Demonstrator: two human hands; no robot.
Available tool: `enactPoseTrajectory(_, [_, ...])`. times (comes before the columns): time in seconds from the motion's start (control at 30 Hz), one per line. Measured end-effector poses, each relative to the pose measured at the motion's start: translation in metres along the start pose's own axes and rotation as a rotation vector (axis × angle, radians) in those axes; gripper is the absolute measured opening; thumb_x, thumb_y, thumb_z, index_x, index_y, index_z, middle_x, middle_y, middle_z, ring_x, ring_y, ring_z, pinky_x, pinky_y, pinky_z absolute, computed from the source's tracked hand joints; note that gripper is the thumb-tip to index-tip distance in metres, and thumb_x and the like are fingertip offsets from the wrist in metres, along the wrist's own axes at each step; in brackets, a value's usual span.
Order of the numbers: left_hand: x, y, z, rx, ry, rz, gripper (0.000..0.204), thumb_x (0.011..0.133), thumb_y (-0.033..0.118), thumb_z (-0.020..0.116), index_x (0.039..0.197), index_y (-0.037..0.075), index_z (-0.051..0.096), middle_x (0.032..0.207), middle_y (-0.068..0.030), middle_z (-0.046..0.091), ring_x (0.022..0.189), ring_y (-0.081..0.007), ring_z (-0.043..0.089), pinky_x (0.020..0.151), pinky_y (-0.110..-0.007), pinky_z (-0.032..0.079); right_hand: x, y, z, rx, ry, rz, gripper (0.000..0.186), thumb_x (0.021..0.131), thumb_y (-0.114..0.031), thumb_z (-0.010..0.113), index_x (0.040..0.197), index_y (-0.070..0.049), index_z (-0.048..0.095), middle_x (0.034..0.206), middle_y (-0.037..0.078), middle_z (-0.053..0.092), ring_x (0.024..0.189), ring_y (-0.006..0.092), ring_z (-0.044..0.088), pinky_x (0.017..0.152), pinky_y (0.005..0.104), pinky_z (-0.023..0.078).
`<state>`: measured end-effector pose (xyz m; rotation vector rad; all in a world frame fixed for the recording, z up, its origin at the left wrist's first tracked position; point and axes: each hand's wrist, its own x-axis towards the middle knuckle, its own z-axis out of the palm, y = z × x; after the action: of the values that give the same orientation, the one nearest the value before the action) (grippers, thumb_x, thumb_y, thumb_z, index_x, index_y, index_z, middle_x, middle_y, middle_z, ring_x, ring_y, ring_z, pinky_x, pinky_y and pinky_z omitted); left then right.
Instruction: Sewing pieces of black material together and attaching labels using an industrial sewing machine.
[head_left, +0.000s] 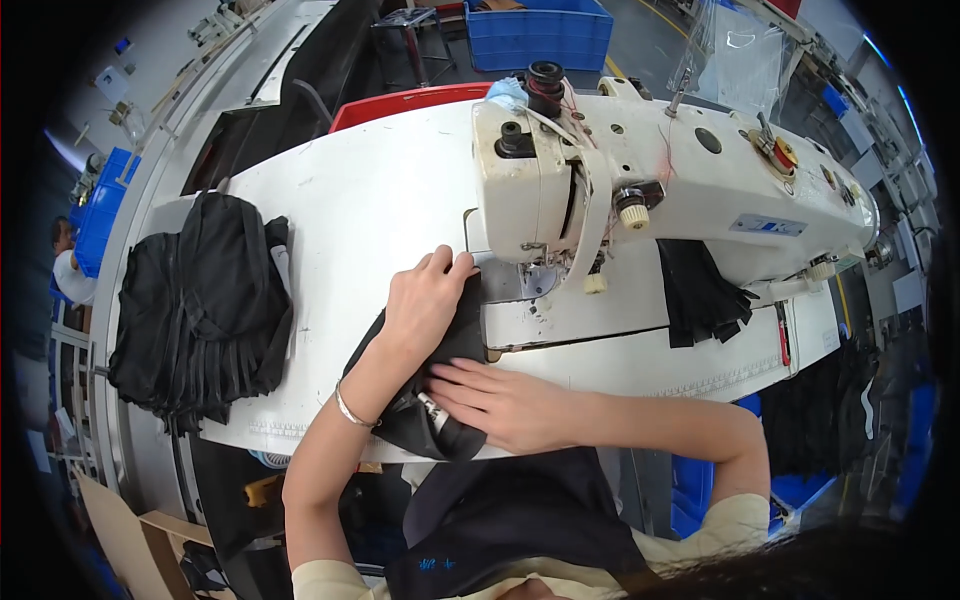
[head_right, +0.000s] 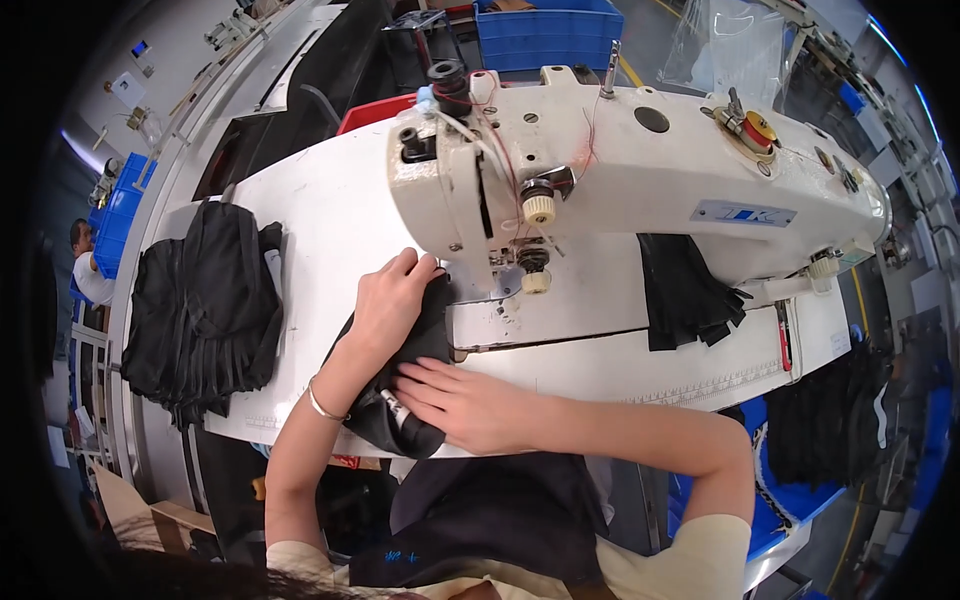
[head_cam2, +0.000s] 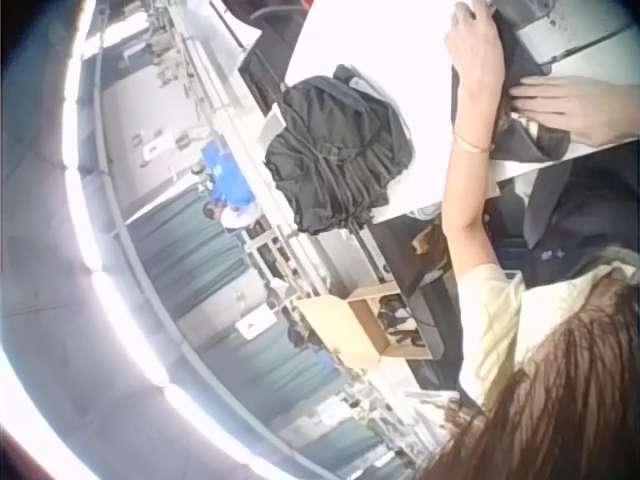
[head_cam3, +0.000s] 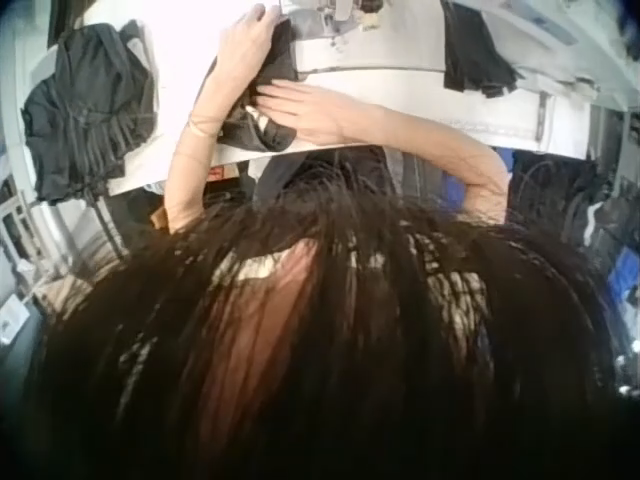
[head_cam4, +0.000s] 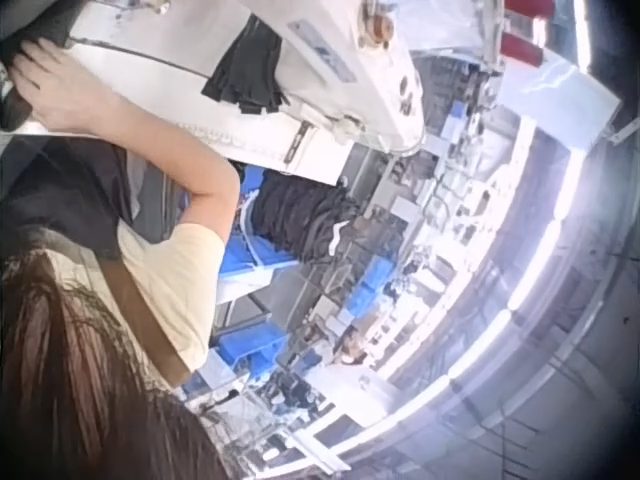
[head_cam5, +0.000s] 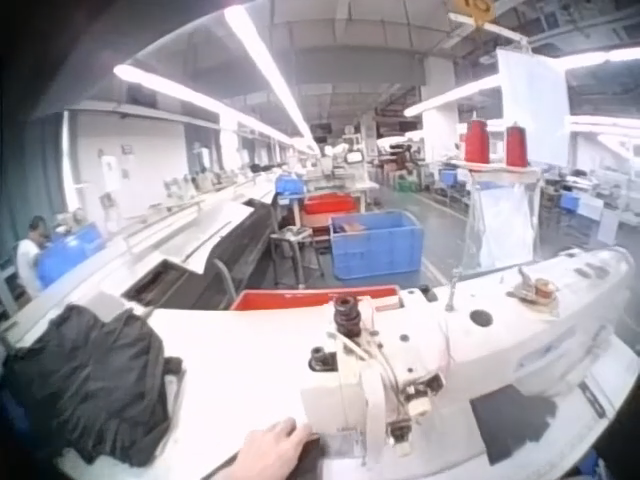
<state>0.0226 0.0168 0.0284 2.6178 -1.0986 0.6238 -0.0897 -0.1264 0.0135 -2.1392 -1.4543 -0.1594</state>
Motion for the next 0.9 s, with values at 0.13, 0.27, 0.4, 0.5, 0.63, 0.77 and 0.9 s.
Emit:
enactPoseTrajectory(0.13, [0.024,-0.002,0.019,-0.193,0.021,-0.022,0.010,0.078,0.011,0.064,0.084,0.005,0.060,0.079,-0.0109,0.056,0.063,-0.0291,0.061,0.051,-0.037,0.048,-0.043,0.004,-0.024,-0.205,-0.070,0.128,0.055,0.075,-0.020,0.059,0.120,0.009,0.050,0.132,0.022,0.047,0.131,0.0331,0.037,0.113,0.0447,0.024])
enactPoseTrajectory(0.27, [0.038,-0.005,0.022,-0.332,0.062,0.141,0.026,0.074,0.007,0.064,0.099,0.006,0.065,0.101,-0.0115,0.065,0.081,-0.0317,0.064,0.069,-0.041,0.051,-0.052,0.012,-0.034,-0.207,-0.109,0.132,0.051,0.076,-0.024,0.059,0.116,0.008,0.055,0.126,0.019,0.053,0.128,0.0339,0.040,0.112,0.0456,0.026])
enactPoseTrajectory(0.4, [0.049,-0.008,0.022,-0.426,-0.027,0.097,0.025,0.075,0.007,0.064,0.100,0.005,0.065,0.102,-0.0113,0.065,0.083,-0.0307,0.063,0.072,-0.040,0.051,-0.065,0.023,-0.030,-0.089,-0.096,0.263,0.050,0.072,-0.032,0.066,0.106,0.003,0.060,0.108,0.013,0.059,0.114,0.0307,0.051,0.101,0.0436,0.038])
enactPoseTrajectory(0.5, [0.021,-0.025,0.000,-0.451,-0.115,0.021,0.025,0.076,0.006,0.063,0.101,0.005,0.064,0.102,-0.0110,0.065,0.086,-0.0296,0.063,0.075,-0.039,0.050,-0.062,0.034,-0.019,-0.346,-0.116,0.106,0.046,0.071,-0.033,0.068,0.100,0.002,0.060,0.103,0.012,0.059,0.112,0.0310,0.052,0.098,0.0427,0.040])
enactPoseTrajectory(0.63, [0.037,-0.037,0.005,-0.535,-0.206,-0.047,0.025,0.078,0.005,0.063,0.103,0.004,0.063,0.102,-0.0106,0.065,0.089,-0.0283,0.062,0.078,-0.037,0.049,-0.056,0.033,-0.032,-0.360,-0.036,0.118,0.046,0.070,-0.030,0.065,0.101,0.004,0.061,0.112,0.016,0.057,0.117,0.0335,0.049,0.099,0.0430,0.040])
enactPoseTrajectory(0.77, [-0.076,-0.028,-0.051,-0.635,-0.294,-0.081,0.025,0.079,0.004,0.062,0.104,0.003,0.063,0.103,-0.0103,0.065,0.093,-0.0269,0.061,0.082,-0.036,0.048,-0.072,0.035,-0.029,-0.329,0.096,0.187,0.049,0.071,-0.027,0.063,0.108,0.005,0.061,0.123,0.019,0.053,0.125,0.0346,0.043,0.100,0.0427,0.039])
enactPoseTrajectory(0.9, [0.047,-0.012,0.010,-0.720,-0.326,-0.137,0.024,0.081,0.003,0.062,0.105,0.002,0.062,0.103,-0.0099,0.065,0.096,-0.0256,0.060,0.085,-0.034,0.046,-0.060,0.025,-0.037,-0.335,0.011,0.177,0.048,0.071,-0.025,0.062,0.108,0.005,0.060,0.126,0.020,0.052,0.126,0.0339,0.043,0.101,0.0407,0.038])
